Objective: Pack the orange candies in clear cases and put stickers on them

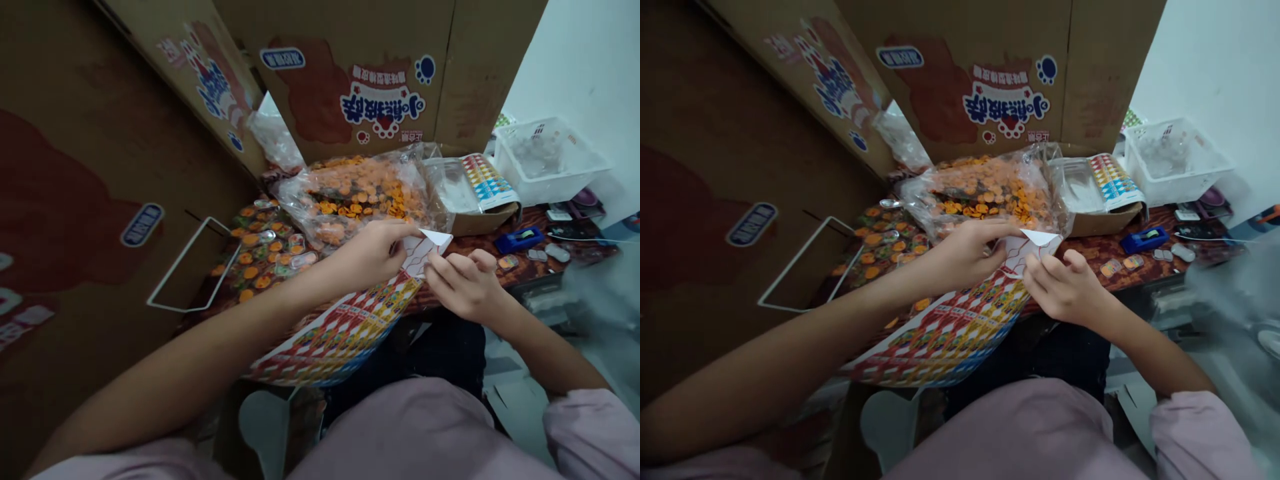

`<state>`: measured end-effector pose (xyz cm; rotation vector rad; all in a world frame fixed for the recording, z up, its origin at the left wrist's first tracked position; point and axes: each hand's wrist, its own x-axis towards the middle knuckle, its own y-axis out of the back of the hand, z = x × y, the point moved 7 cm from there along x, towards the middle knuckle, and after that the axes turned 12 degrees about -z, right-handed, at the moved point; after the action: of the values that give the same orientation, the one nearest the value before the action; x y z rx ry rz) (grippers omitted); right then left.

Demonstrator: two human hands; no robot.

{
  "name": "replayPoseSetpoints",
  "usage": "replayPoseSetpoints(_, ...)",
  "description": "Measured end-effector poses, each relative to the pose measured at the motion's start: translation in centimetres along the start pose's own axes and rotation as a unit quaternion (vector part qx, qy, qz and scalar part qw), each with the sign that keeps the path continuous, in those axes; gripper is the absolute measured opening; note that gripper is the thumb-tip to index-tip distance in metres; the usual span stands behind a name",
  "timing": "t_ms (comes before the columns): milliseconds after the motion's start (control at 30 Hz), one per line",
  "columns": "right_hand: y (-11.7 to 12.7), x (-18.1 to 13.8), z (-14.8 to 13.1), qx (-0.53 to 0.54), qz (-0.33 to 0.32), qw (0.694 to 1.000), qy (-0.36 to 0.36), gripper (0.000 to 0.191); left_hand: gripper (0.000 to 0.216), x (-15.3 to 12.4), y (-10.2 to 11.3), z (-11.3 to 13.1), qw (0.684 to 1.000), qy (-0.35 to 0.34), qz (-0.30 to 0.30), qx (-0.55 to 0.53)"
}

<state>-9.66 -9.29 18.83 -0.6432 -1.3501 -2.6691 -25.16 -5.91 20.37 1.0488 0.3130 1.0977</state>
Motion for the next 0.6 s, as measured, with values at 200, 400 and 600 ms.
replayPoseSetpoints(200, 1.1, 1.4, 0.7, 0.027, -0.045, 0.997, 0.052, 0.022, 0.040, 0.4, 1.8, -0.1, 1.000, 0.022, 0.013, -0.008)
replayPoseSetpoints(400, 2.2, 1.3, 1.0, 0.023, -0.052, 0.998, 0.038, 0.020, 0.034, 0.3, 2.6, 0.0, 0.997, 0.047, 0.040, -0.046)
replayPoseSetpoints(600, 3.4, 0.0, 2.0, 0.020, -0.038, 0.999, 0.012, 0.022, 0.032, 0.5, 2.2, 0.5, 0.992, 0.033, 0.055, -0.113)
